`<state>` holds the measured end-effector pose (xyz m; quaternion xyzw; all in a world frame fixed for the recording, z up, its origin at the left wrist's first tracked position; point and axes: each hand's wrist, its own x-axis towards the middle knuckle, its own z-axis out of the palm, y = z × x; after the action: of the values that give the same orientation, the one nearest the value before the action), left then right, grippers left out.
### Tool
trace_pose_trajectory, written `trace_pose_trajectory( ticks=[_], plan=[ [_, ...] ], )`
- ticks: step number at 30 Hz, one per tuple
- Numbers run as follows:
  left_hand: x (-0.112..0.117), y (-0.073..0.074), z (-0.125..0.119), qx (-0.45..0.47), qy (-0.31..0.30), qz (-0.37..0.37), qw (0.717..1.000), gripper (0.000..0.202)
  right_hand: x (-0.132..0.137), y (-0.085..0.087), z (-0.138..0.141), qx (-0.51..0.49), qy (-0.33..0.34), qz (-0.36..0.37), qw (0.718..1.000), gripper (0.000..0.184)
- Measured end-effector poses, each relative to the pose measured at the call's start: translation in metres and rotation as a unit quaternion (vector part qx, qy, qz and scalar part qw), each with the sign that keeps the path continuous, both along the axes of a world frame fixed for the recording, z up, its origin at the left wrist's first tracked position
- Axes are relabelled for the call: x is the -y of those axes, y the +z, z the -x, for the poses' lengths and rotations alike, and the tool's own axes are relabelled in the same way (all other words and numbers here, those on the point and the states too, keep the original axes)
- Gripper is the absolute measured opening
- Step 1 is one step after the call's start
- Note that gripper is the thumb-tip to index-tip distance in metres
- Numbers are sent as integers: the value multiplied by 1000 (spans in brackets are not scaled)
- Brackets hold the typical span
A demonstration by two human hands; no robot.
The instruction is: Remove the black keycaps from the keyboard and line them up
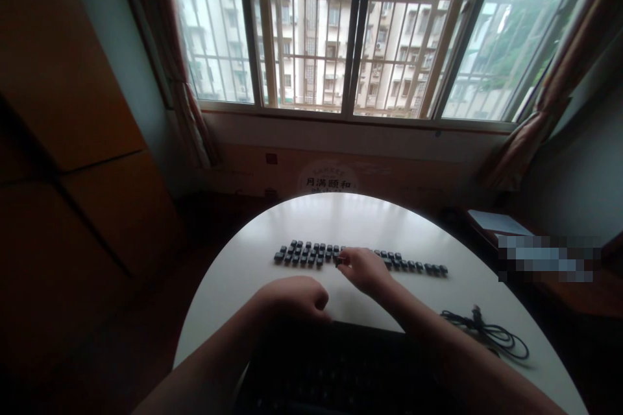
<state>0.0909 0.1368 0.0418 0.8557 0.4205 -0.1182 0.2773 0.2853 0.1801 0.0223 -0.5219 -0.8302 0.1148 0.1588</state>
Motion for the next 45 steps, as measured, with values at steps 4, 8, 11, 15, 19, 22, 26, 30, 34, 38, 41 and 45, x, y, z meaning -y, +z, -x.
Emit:
trace_pose_trajectory(
  ticks=[4,8,11,15,19,22,26,30,34,38,41,45],
  plan=[
    [0,0,0,-1,-3,-5,1000,38,-5,-23,12,-16,14,6,1000,20],
    [-1,-1,0,-3,-10,3,1000,40,-8,-39,9,-45,37,3,998,23],
    [-1,-1,0,1,-11,1,1000,39,-12,-42,4,-67,42,-3,997,24],
    [-1,-1,0,0,-13,-13,1000,39,-15,-43,-1,-92,27,4,995,27],
    [0,-1,0,-2,-13,-24,1000,39,-13,-45,-1,-105,26,-2,994,23],
    [0,0,-1,-4,-14,-21,1000,41,-10,-46,1,-100,32,-7,994,21],
    [0,0,-1,-8,-7,-13,1000,41,-7,-48,4,-94,39,-19,995,24],
    [0,-1,0,-7,-7,-23,1000,42,-8,-50,7,-94,58,-29,993,25],
    [1,1,-1,-15,-12,-25,1000,42,-10,-52,7,-87,72,-26,993,28],
    [1,4,-2,-20,-12,-18,1000,44,-9,-53,7,-85,79,-38,993,30],
    [1,3,-1,-16,-15,-15,1000,43,-8,-53,8,-80,81,-46,992,31],
    [0,2,0,-12,-21,-16,1000,44,-7,-55,9,-68,85,-57,992,32]
  ],
)
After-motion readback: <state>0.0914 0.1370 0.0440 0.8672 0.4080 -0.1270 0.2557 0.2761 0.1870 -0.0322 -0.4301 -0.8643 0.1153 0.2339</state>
